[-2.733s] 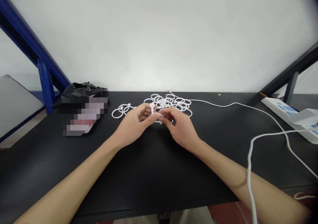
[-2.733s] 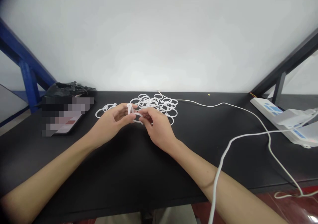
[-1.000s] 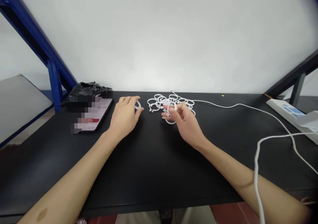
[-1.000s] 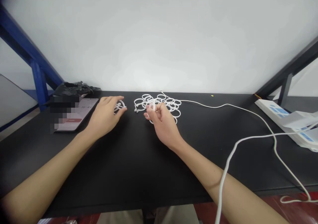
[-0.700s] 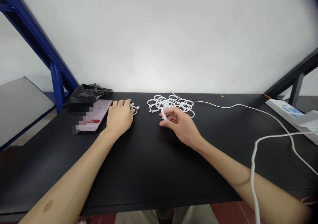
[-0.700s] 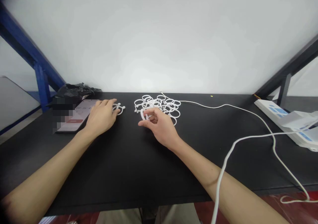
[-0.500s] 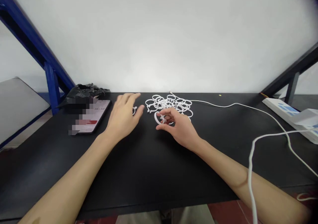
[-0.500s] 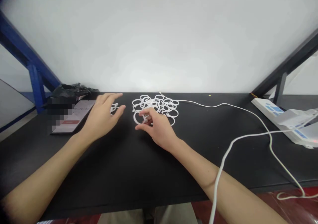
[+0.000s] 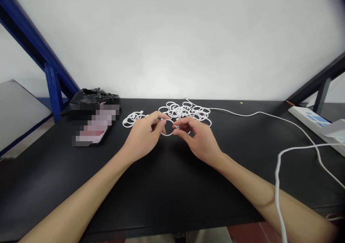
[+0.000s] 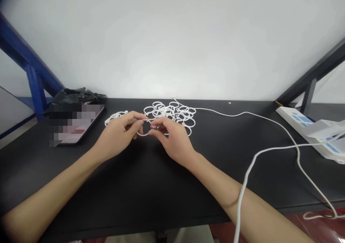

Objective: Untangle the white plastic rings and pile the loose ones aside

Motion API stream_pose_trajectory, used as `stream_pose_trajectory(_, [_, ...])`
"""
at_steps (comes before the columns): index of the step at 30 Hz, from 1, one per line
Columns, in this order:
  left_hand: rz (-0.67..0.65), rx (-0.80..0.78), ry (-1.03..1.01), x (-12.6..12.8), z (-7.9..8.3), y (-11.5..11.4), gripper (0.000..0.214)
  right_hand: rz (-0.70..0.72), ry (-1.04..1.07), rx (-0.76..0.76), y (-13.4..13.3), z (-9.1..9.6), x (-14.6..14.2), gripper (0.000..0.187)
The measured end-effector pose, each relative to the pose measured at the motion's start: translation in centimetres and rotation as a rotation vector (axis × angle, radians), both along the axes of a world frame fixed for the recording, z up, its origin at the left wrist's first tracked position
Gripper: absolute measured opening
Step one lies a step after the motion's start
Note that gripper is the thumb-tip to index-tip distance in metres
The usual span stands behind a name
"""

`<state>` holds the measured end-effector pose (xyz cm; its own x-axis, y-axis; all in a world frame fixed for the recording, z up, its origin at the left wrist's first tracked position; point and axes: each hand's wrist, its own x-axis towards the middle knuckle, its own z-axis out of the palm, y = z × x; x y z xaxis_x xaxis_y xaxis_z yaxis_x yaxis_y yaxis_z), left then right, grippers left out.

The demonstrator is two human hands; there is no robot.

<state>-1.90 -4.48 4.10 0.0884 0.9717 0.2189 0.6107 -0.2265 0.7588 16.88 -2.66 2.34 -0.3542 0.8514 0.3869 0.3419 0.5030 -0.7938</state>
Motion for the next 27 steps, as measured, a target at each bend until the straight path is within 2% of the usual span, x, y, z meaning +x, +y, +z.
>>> stream_pose_trajectory(4, [-0.042, -0.089, -0.101, 0.1, 0.1, 0.0, 0.026, -0.018, 0.067, -0.052, -0.1, 0.1, 0.0, 0.015])
stream_pose_trajectory(6, [-0.057, -0.08, -0.078, 0.3, 0.0, -0.1, 0.03, -0.037, 0.093, -0.061, -0.2, 0.1, 0.0, 0.016])
stream_pose_trajectory(10, [-0.076, 0.131, 0.235, 0.6, -0.3, -0.4, 0.037, -0.081, 0.051, 0.013, 0.0, 0.3, 0.1, 0.014])
stream_pose_trajectory(13, [-0.133, 0.205, 0.342, 0.7, -0.6, -0.5, 0.04, -0.094, -0.001, 0.062, 0.2, 0.4, 0.4, 0.013])
stream_pose_trajectory(20, [-0.232, 0.241, 0.374, 0.4, -0.9, -0.3, 0.032, -0.029, -0.081, 0.142, 0.4, 0.3, 0.6, 0.012])
stream_pose_trajectory(27, [-0.208, 0.235, 0.335, 0.3, -1.0, -0.2, 0.033, -0.018, -0.066, 0.124, 0.2, 0.6, 0.4, 0.012])
